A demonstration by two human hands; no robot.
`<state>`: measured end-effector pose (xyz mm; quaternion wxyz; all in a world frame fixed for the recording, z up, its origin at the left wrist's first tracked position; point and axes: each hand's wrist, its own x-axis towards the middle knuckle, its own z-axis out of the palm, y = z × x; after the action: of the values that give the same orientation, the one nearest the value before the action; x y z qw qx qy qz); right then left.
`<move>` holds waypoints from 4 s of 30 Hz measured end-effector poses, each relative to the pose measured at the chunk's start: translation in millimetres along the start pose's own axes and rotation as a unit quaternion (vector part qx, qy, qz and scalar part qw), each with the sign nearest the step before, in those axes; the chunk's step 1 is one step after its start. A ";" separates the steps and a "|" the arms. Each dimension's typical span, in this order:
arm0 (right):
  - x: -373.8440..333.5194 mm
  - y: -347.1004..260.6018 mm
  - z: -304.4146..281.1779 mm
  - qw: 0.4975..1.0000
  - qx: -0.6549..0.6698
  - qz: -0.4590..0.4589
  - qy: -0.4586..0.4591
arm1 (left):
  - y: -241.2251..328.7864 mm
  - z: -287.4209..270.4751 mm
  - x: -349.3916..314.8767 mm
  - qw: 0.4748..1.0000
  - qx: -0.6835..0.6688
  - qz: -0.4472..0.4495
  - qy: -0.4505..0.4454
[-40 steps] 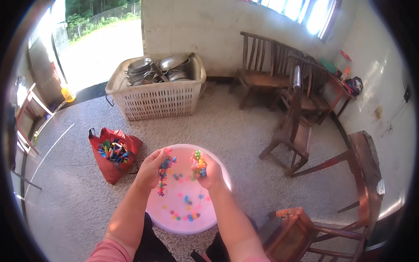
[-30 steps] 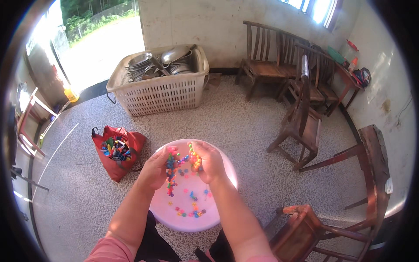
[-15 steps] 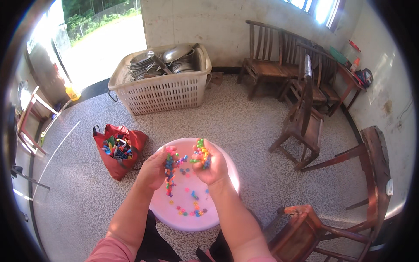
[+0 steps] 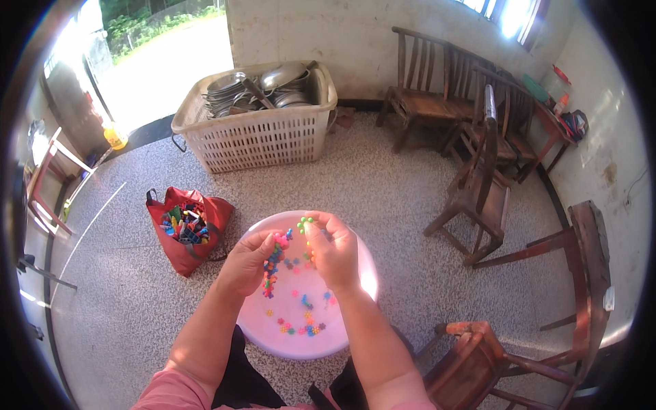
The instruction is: Assembling colorful plastic toy building blocks into a chain structure.
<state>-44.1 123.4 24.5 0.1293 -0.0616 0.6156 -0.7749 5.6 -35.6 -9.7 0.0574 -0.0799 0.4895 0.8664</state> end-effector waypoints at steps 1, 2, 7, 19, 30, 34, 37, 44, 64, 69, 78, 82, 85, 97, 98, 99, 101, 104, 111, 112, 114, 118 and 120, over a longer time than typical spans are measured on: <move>-0.6 1.7 0.0 1.000 0.000 0.000 0.001 | -1.6 0.1 0.4 1.000 0.026 -0.002 0.002; -1.3 4.6 0.0 0.998 -0.037 -0.046 0.009 | -1.4 2.9 -0.5 1.000 0.026 -0.003 0.001; -2.6 5.0 -2.8 0.972 -0.203 -0.118 0.020 | 3.4 18.8 -5.5 0.989 0.143 0.022 0.018; -2.0 7.8 -2.4 0.975 -0.207 -0.084 0.016 | -1.9 22.8 1.2 0.984 0.148 0.051 0.081; -3.2 3.3 0.0 0.971 -0.228 -0.071 0.014 | -9.0 22.9 1.1 0.973 0.191 0.095 0.092; -2.9 5.1 0.7 0.974 -0.205 -0.088 0.028 | -8.1 26.5 -0.8 0.969 0.202 0.107 0.096; -3.4 5.2 1.9 0.975 -0.194 -0.108 0.027 | -8.0 30.2 -1.6 0.961 0.207 0.136 0.122; -5.5 6.1 5.9 0.962 -0.226 -0.146 0.034 | -9.9 30.6 -2.2 0.955 0.203 0.175 0.126; -8.5 4.6 5.5 0.967 -0.223 -0.122 0.013 | 1.2 26.5 -2.1 0.960 0.214 0.124 0.129; -6.4 2.0 -4.1 0.962 -0.247 -0.119 -0.014 | 9.7 32.6 -6.9 0.955 0.249 0.098 0.126; -5.7 8.9 -0.4 0.959 -0.244 -0.147 -0.015 | 4.0 27.1 -5.5 0.947 0.275 0.133 0.102; -3.6 10.8 -4.2 0.960 -0.248 -0.120 -0.041 | 6.8 27.2 -5.1 0.949 0.276 0.113 0.098; -4.2 4.6 -1.5 0.997 0.011 0.062 -0.042 | 10.6 30.5 -5.0 0.966 0.225 0.054 0.119; 12.0 23.6 -25.2 0.845 0.457 0.261 -0.095 | -4.7 5.2 1.3 1.000 0.006 -0.005 0.029; 12.4 25.6 -27.1 0.826 0.481 0.264 -0.126 | -4.4 5.0 1.2 1.000 0.006 -0.005 0.028; 10.8 23.2 -25.4 0.826 0.482 0.265 -0.126 | -4.3 3.5 1.0 0.999 0.010 -0.010 0.030; 5.3 14.1 -20.5 0.889 0.371 0.227 -0.141 | -3.8 1.8 0.8 0.999 0.015 -0.015 0.033; 3.2 12.1 -18.1 0.904 0.340 0.226 -0.128 | -3.9 1.5 0.4 0.999 0.009 -0.014 0.027; -4.4 2.8 -3.5 0.979 0.161 0.121 -0.038 | -0.2 9.9 -7.9 0.998 0.053 0.028 0.021; -4.9 3.6 -3.3 0.989 0.113 0.085 -0.038 | 1.2 11.8 -9.1 0.996 0.075 0.036 0.024; -6.1 5.1 -4.1 0.996 0.065 0.049 -0.039 | 6.2 14.8 -10.7 0.996 0.090 0.023 0.018; -7.2 6.5 -5.9 0.990 -0.091 -0.081 -0.064 | -0.5 12.0 -8.0 0.981 0.188 0.049 0.012; -7.7 5.2 -6.3 0.982 -0.134 -0.116 -0.066 | -2.1 10.7 -7.7 0.975 0.216 0.055 0.010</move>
<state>-37.6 130.4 18.5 0.0697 -0.2004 0.6927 -0.6893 12.7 -25.5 -4.4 0.0202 -0.0475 0.6694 0.7411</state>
